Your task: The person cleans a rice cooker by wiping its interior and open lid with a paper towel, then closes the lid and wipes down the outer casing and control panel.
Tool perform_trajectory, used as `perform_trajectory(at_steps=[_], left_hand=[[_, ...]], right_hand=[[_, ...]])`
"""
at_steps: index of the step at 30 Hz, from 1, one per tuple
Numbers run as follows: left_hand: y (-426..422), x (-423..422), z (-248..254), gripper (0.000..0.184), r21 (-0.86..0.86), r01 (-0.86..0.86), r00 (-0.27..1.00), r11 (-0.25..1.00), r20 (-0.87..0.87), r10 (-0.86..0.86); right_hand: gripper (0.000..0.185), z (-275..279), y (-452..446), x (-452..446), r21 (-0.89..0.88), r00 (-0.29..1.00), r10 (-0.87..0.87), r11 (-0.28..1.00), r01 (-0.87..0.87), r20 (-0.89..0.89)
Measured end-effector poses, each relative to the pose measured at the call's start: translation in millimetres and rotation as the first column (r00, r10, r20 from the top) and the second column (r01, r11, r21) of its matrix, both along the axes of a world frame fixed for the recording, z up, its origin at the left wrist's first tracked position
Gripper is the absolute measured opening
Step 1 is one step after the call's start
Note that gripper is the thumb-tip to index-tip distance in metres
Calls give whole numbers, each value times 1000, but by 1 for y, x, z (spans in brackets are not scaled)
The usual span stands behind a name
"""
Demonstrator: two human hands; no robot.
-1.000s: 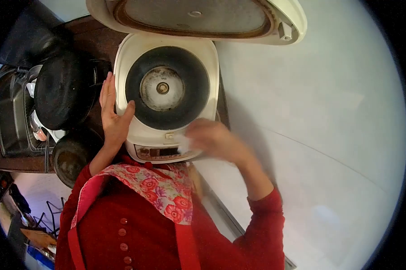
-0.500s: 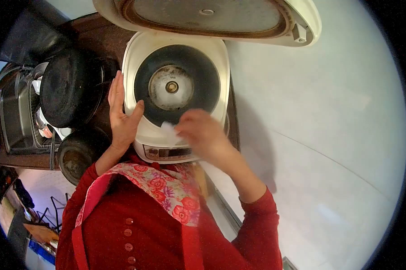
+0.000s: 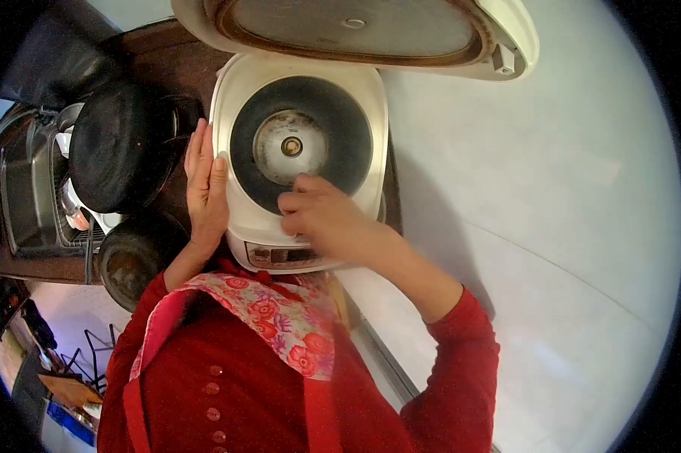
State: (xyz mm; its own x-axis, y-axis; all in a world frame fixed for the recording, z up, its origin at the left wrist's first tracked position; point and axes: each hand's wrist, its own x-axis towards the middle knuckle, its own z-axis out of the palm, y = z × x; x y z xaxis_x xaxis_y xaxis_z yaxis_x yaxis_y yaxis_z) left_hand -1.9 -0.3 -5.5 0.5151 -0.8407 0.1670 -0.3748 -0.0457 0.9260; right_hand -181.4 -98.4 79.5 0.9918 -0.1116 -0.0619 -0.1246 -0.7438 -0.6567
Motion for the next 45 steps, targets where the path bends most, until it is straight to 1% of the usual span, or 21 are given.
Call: perform_trajectory(at_steps=[1,4,9,13,17,19,20,22,24,25,28,31,32,33,34,37,38,40,42,43,45], left_hand=[[1,-1,-1,44,-2,2,1000,1000,-20,-2],[1,0,-1,45,-12,11,998,1000,-61,-12],[5,2,-6,45,3,26,995,1000,-94,-26],[3,-1,-2,46,-25,20,989,999,-145,-24],[4,0,-11,46,-71,32,975,997,-218,-47],[5,3,-3,46,-122,38,906,992,-414,-86],[6,4,7,46,-155,35,806,987,-580,-119],[7,1,6,45,-148,20,763,989,-637,-111],[5,-1,-13,43,-80,-11,904,997,-427,-24],[3,0,-9,42,-80,-32,897,996,-443,-7],[4,3,-13,42,-98,-26,942,995,-337,-9],[6,8,-11,41,-66,-2,964,998,-265,-16],[7,6,-10,41,-50,-6,956,999,-295,-9],[8,5,-8,41,-30,-9,946,999,-323,-1],[8,5,-5,41,-12,-11,937,1000,-348,6],[22,5,5,53,60,57,954,997,-299,-37],[29,4,8,56,77,74,961,994,-273,-50],[41,-4,8,68,94,122,976,988,-193,-102],[43,-15,11,72,61,131,973,990,-199,-117],[44,-16,5,76,47,148,964,988,-230,-133],[43,-15,7,75,68,158,949,985,-286,-132]], right_hand=[[14,1,0,-3,-17,1000,5,1000,-5,-17],[12,-11,16,27,0,986,-79,997,80,146],[12,-18,19,38,-33,987,-68,997,74,148],[11,1,3,4,-91,1000,14,996,-17,-25],[9,-21,24,36,-142,980,-116,980,139,160],[9,-28,26,59,-183,948,-183,955,235,260],[9,-30,25,62,-156,940,-201,956,250,276],[10,-32,24,63,-107,925,-236,955,278,298],[11,-28,26,49,-47,958,-158,984,174,240],[11,-25,24,39,-16,970,-115,993,121,214],[13,13,0,11,-69,979,64,994,-79,-194],[13,24,-23,-10,57,995,-61,996,66,-78],[11,30,-30,-12,220,954,-297,929,298,-36],[9,41,-36,-12,382,854,-519,782,492,-36],[8,46,-40,-13,528,702,-708,570,630,-74],[7,33,-37,-34,379,674,-676,565,733,-298],[11,29,-33,-36,286,721,-633,662,693,-283],[15,28,-18,-23,273,806,-556,759,592,-203],[17,8,-1,-18,366,930,-347,856,366,-118],[21,1,4,-16,217,985,-161,961,170,-59],[22,9,0,-22,281,965,-185,931,233,-188]])
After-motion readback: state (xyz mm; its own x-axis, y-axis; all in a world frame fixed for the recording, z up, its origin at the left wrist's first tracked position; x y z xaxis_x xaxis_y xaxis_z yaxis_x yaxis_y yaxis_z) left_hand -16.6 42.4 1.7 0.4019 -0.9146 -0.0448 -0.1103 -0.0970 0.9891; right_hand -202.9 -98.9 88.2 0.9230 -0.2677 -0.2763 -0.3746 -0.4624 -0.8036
